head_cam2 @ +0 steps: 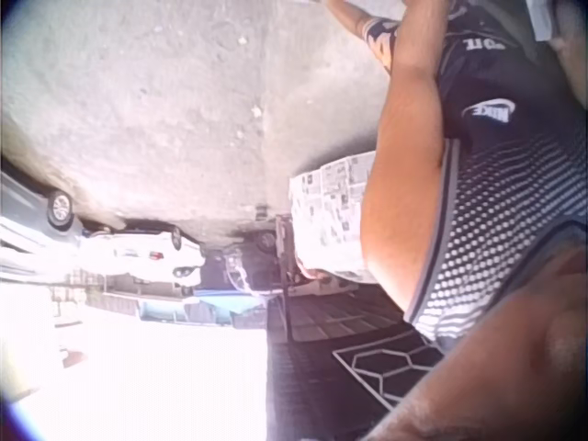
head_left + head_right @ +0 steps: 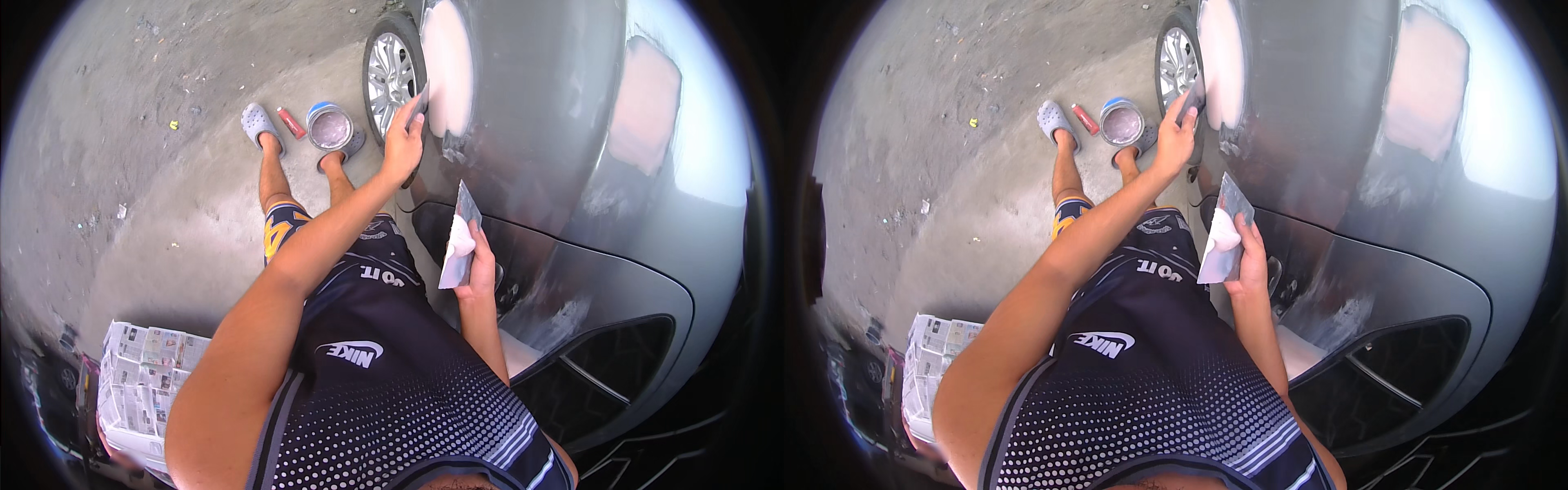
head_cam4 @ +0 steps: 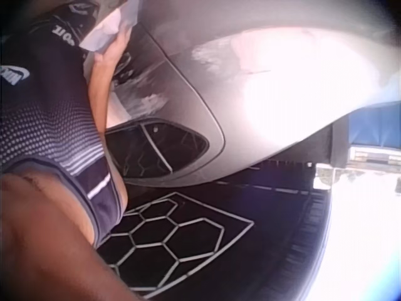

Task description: The person mixes body filler with a hardener on a metal sheet using a putty knife, then applies the mixture to the rear quarter panel of a silver car to fill dents.

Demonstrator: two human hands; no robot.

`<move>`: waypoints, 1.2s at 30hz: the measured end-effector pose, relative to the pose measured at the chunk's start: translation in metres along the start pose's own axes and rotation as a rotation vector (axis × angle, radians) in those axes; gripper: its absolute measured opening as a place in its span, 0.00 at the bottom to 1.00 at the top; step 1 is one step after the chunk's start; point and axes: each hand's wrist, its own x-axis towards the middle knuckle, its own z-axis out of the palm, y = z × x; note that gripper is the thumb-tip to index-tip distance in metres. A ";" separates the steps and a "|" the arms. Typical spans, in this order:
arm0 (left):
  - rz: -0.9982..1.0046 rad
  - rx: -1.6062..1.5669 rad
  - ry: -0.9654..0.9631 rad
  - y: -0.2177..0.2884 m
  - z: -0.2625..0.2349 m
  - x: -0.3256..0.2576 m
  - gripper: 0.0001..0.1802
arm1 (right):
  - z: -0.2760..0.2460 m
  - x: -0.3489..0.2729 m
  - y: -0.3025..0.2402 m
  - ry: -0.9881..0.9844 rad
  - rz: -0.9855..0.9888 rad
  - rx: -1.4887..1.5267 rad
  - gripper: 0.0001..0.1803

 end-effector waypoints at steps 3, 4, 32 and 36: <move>0.061 0.006 0.078 -0.020 0.010 0.050 0.21 | -0.003 -0.004 -0.001 -0.018 0.001 -0.016 0.18; 0.071 -0.032 0.043 -0.019 0.012 0.067 0.21 | -0.007 -0.004 0.002 -0.014 0.000 -0.009 0.19; -0.360 -0.088 -0.458 0.288 -0.256 -0.078 0.30 | 0.139 -0.084 0.036 -0.747 0.167 0.431 0.18; 0.162 0.474 -0.678 0.335 -0.295 -0.067 0.17 | 0.140 -0.110 0.058 -0.472 -0.338 0.434 0.16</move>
